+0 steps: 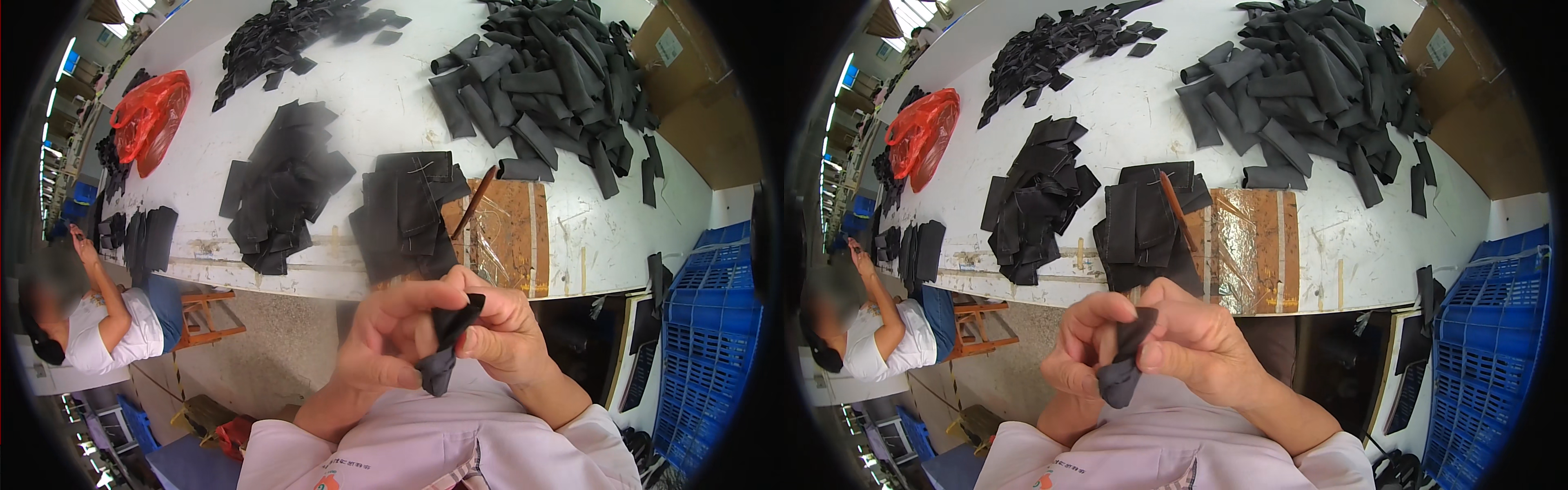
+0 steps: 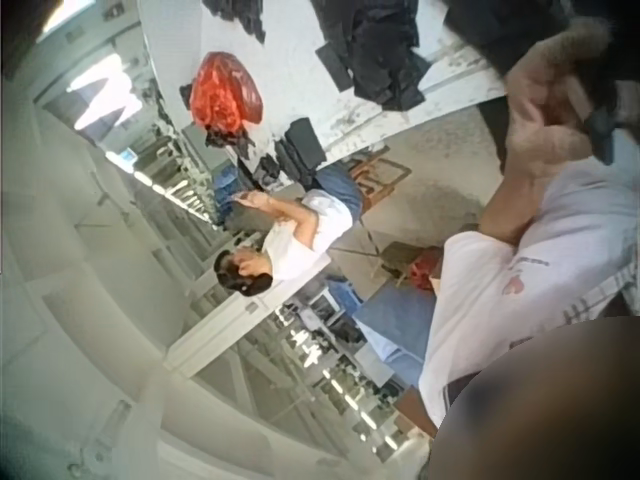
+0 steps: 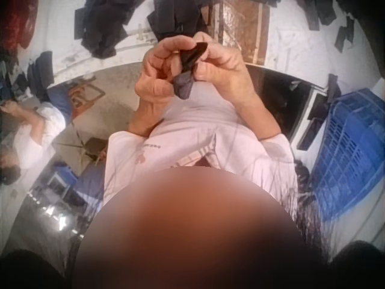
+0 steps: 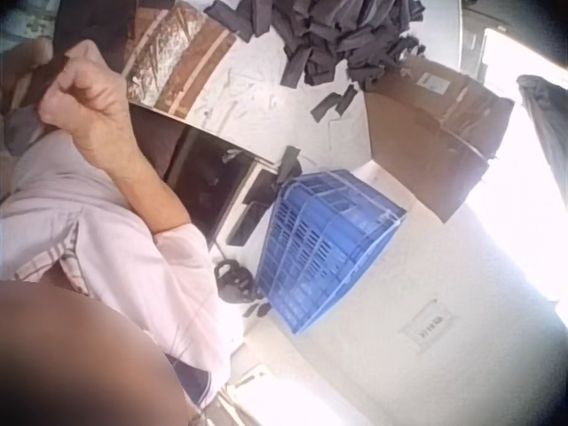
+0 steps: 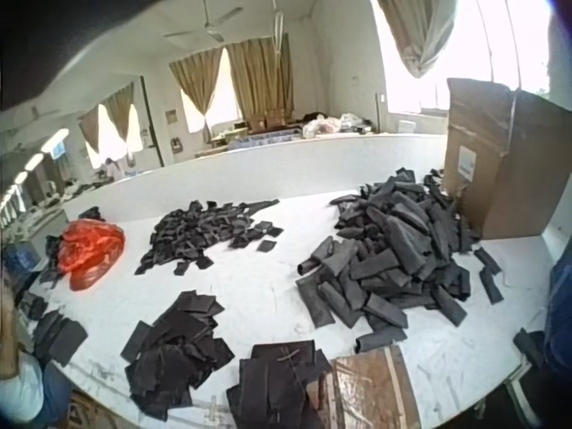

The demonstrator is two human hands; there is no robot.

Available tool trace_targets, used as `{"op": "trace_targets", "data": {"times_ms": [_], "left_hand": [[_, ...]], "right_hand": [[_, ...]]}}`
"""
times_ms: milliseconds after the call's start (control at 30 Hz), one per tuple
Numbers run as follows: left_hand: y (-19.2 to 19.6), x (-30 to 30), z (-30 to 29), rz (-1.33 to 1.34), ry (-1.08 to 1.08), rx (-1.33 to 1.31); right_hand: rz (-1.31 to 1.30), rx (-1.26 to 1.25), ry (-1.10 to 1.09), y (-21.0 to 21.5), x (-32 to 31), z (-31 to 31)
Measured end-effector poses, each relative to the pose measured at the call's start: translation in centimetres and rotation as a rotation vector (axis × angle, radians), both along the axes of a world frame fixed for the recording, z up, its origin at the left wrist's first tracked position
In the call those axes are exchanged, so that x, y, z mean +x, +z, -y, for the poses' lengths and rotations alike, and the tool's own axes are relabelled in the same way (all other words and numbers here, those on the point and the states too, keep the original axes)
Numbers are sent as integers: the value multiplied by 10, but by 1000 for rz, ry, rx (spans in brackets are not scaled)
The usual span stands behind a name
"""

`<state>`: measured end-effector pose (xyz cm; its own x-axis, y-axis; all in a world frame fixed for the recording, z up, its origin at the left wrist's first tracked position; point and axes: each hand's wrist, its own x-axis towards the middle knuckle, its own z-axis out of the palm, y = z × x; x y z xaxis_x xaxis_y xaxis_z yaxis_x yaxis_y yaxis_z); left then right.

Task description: The worker is assembling or finishing small black fabric or plastic components at a workstation, possibly related to sports or outdoor equipment.

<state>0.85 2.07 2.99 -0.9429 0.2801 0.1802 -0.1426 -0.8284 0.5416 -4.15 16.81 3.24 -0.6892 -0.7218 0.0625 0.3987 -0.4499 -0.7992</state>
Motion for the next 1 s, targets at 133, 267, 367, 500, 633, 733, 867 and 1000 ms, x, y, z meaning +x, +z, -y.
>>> {"op": "trace_targets", "data": {"times_ms": [133,267,367,500,633,733,867,1000], "left_hand": [[7,2,2,52,581,-582],[-3,1,-1,143,457,-391],[-11,-3,-1,262,-108,283],[7,-5,-18,235,86,-302],[3,-3,-32,155,501,-826],[-3,-17,-31,-210,968,-1050],[30,-33,-25,122,600,-621],[59,-71,-9,157,-87,458]], "right_hand": [[-9,86,-115,-18,-13,5],[17,91,-136,-25,-11,3],[13,72,-120,-31,-13,3],[25,-34,-184,-39,-20,-3],[-227,121,-314,-27,-21,-4],[-581,264,-432,-4,-30,-2],[-789,430,-509,27,-48,-3],[-368,355,-307,54,-81,0]]}}
